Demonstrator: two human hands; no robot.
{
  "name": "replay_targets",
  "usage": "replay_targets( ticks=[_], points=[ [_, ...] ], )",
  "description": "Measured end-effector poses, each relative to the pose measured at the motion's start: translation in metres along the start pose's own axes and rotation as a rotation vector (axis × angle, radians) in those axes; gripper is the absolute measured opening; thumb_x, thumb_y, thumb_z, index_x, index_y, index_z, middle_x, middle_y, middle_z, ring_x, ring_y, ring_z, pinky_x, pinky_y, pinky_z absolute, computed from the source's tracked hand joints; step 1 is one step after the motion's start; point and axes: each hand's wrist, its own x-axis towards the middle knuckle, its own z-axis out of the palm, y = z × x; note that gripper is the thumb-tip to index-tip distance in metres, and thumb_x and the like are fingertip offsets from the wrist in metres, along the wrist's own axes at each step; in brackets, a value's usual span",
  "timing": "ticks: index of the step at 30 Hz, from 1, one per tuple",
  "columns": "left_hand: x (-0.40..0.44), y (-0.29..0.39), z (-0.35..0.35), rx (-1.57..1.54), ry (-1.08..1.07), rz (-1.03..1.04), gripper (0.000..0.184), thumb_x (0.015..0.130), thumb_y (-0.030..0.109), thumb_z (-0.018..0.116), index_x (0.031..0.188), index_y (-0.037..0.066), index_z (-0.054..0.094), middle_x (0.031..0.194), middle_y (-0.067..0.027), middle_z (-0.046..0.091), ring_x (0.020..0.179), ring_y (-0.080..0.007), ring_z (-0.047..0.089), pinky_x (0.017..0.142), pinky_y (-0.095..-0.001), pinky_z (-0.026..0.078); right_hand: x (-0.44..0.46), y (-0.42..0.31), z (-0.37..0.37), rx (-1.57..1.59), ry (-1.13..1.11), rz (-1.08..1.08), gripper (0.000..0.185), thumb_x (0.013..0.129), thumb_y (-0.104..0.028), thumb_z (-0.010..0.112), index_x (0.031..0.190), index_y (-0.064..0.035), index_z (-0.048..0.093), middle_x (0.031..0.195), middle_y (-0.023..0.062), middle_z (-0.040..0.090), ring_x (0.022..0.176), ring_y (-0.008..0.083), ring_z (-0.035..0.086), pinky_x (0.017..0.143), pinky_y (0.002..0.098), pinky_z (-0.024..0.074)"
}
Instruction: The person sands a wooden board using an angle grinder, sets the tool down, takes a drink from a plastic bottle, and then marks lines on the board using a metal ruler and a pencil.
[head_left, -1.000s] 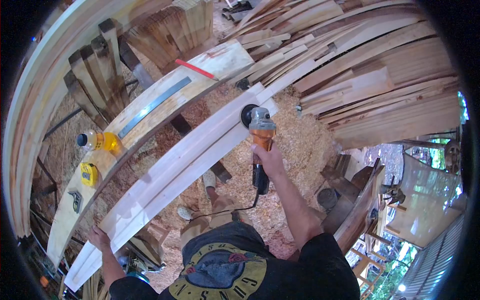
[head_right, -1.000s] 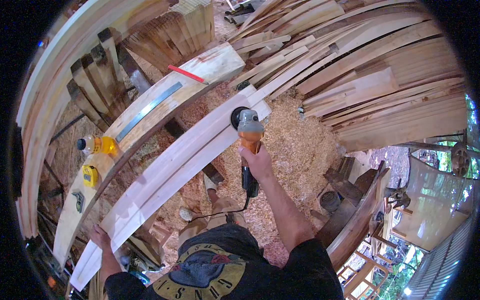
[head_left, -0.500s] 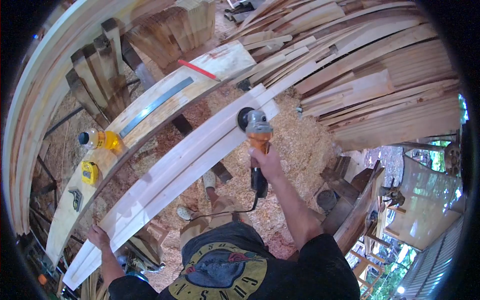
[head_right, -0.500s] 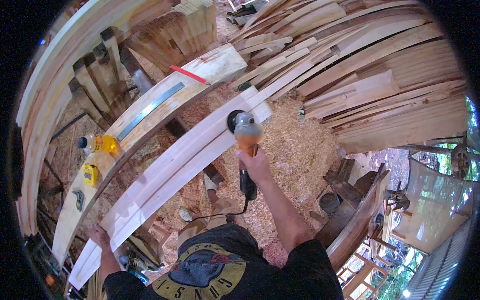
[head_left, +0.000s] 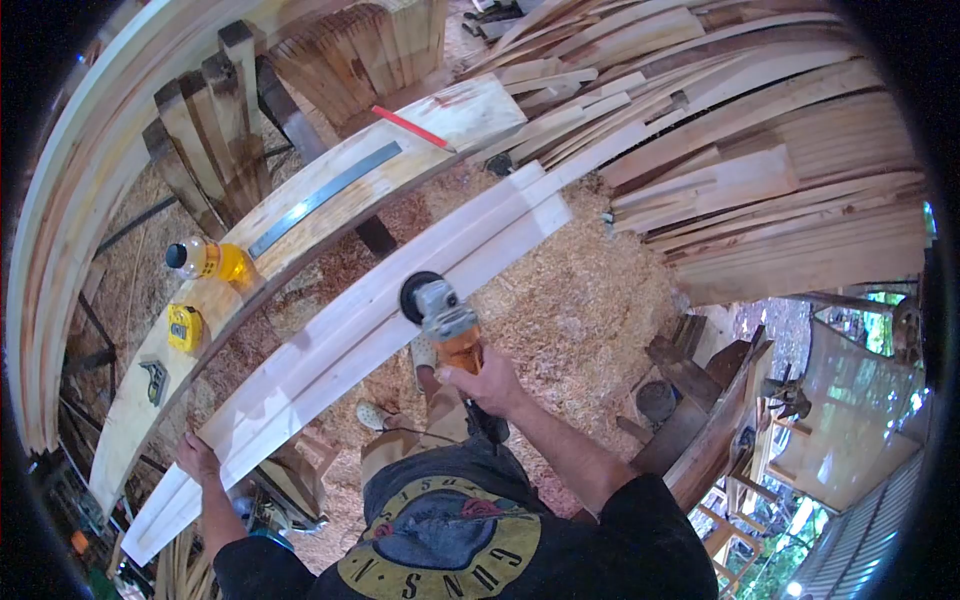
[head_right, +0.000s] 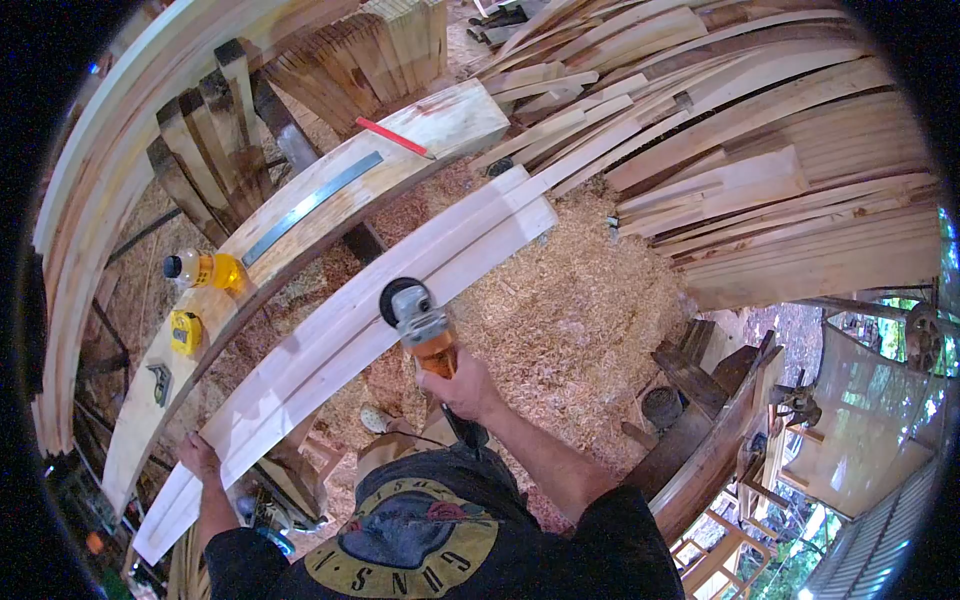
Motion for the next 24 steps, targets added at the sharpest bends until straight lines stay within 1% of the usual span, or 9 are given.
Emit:
replay_targets(
  ticks=[2, 5, 8, 11, 14, 17, 20, 23, 24],
  points=[
    [0.001, -0.004, 0.003, 0.002, -0.009, -0.001, 0.049, 0.106, 0.037, 0.041, 0.106, -0.001, 0.072, 0.107, -0.0254, 0.070, 0.105, -0.0453, 0.060, 0.096, -0.0559, 0.043, -0.002, -0.001, 0.004, -0.036, -0.038, -0.011, 0.072, 0.082, -0.043, 0.082, 0.128, 0.0075, 0.058, 0.111, 0.0258, 0.072, 0.105, 0.0371, 0.073, 0.092, 0.0434, 0.0571],
    [-0.002, -0.002, 0.002, -0.014, -0.024, -0.030, 0.050, 0.107, 0.037, 0.041, 0.108, -0.001, 0.072, 0.108, -0.0257, 0.070, 0.105, -0.0452, 0.060, 0.097, -0.0557, 0.042, 0.001, -0.002, 0.000, -0.020, 0.008, 0.013, 0.070, 0.082, -0.043, 0.082, 0.126, 0.0065, 0.059, 0.108, 0.0229, 0.073, 0.101, 0.0341, 0.074, 0.091, 0.0415, 0.0575],
    [-0.002, 0.001, -0.001, -0.005, -0.027, -0.020, 0.050, 0.108, 0.038, 0.041, 0.109, -0.001, 0.073, 0.108, -0.0256, 0.070, 0.105, -0.0453, 0.061, 0.098, -0.0552, 0.042, 0.019, 0.018, -0.017, 0.170, 0.072, 0.047, 0.065, 0.084, -0.042, 0.081, 0.123, 0.0052, 0.061, 0.105, 0.0184, 0.074, 0.095, 0.0284, 0.073, 0.086, 0.0395, 0.0579],
    [0.000, -0.006, 0.004, 0.008, -0.075, -0.045, 0.050, 0.107, 0.038, 0.041, 0.109, -0.001, 0.073, 0.109, -0.0255, 0.070, 0.106, -0.0453, 0.060, 0.100, -0.0549, 0.042, 0.047, 0.046, -0.042, 0.161, 0.214, -0.006, 0.058, 0.085, -0.039, 0.080, 0.121, 0.0038, 0.062, 0.101, 0.0136, 0.073, 0.091, 0.0221, 0.072, 0.081, 0.0371, 0.0574],
    [-0.004, 0.004, 0.000, -0.028, 0.025, -0.035, 0.051, 0.107, 0.039, 0.041, 0.109, -0.001, 0.073, 0.109, -0.0254, 0.071, 0.107, -0.0451, 0.060, 0.102, -0.0551, 0.041, 0.062, 0.053, -0.066, 0.338, 0.236, 0.037, 0.052, 0.087, -0.036, 0.079, 0.118, 0.0025, 0.063, 0.098, 0.0110, 0.073, 0.086, 0.0188, 0.070, 0.076, 0.0356, 0.0568],
    [-0.002, -0.003, 0.005, -0.011, -0.013, -0.013, 0.051, 0.107, 0.040, 0.042, 0.109, 0.000, 0.073, 0.109, -0.0256, 0.071, 0.108, -0.0450, 0.060, 0.102, -0.0552, 0.041, 0.058, 0.046, -0.074, 0.348, 0.186, 0.072, 0.050, 0.087, -0.034, 0.078, 0.117, 0.0024, 0.063, 0.094, 0.0094, 0.072, 0.080, 0.0181, 0.069, 0.072, 0.0341, 0.0563],
    [-0.001, -0.008, 0.009, 0.002, -0.033, 0.014, 0.051, 0.107, 0.041, 0.042, 0.110, 0.001, 0.073, 0.109, -0.0251, 0.071, 0.108, -0.0447, 0.060, 0.101, -0.0549, 0.041, 0.048, 0.052, -0.053, 0.204, 0.169, 0.025, 0.052, 0.086, -0.035, 0.078, 0.118, 0.0037, 0.062, 0.093, 0.0096, 0.071, 0.076, 0.0190, 0.069, 0.069, 0.0343, 0.0564],
    [0.000, -0.001, 0.001, 0.011, -0.065, -0.060, 0.049, 0.107, 0.040, 0.042, 0.111, 0.002, 0.073, 0.108, -0.0247, 0.071, 0.108, -0.0443, 0.061, 0.100, -0.0552, 0.042, 0.018, 0.017, -0.022, 0.179, 0.010, 0.073, 0.049, 0.089, -0.032, 0.077, 0.120, 0.0021, 0.060, 0.089, 0.0074, 0.069, 0.079, 0.0192, 0.070, 0.073, 0.0344, 0.0579],
    [-0.001, 0.000, 0.000, -0.006, -0.037, -0.047, 0.048, 0.107, 0.039, 0.042, 0.111, 0.002, 0.073, 0.108, -0.0246, 0.071, 0.108, -0.0443, 0.061, 0.100, -0.0554, 0.042, 0.010, 0.013, -0.008, 0.118, 0.016, 0.004, 0.052, 0.088, -0.033, 0.078, 0.121, 0.0028, 0.060, 0.091, 0.0088, 0.070, 0.083, 0.0210, 0.070, 0.077, 0.0353, 0.0578]
  ],
)
